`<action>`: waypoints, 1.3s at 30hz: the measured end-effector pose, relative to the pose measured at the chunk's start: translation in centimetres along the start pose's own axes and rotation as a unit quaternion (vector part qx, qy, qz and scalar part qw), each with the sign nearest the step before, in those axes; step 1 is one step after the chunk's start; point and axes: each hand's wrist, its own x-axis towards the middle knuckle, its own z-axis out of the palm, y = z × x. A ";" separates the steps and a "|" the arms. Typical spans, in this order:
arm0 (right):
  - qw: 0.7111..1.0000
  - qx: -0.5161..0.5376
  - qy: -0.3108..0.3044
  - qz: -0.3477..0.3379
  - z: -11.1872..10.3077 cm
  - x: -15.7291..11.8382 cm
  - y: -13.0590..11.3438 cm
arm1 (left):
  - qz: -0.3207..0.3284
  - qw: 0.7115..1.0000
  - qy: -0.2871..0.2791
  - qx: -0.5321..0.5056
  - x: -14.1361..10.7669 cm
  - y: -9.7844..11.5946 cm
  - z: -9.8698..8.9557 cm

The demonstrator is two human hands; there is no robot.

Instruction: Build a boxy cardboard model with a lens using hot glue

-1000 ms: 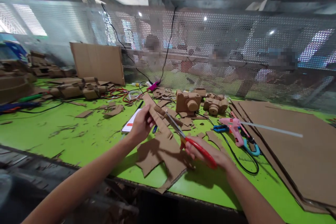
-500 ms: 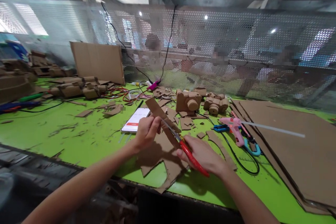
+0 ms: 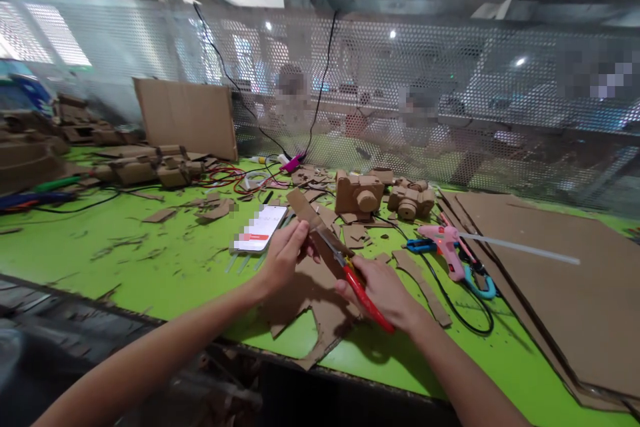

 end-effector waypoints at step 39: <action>0.998 -0.066 0.015 0.011 0.0 -0.2 -0.2 | 0.092 0.994 0.062 0.015 1.9 -1.8 -0.7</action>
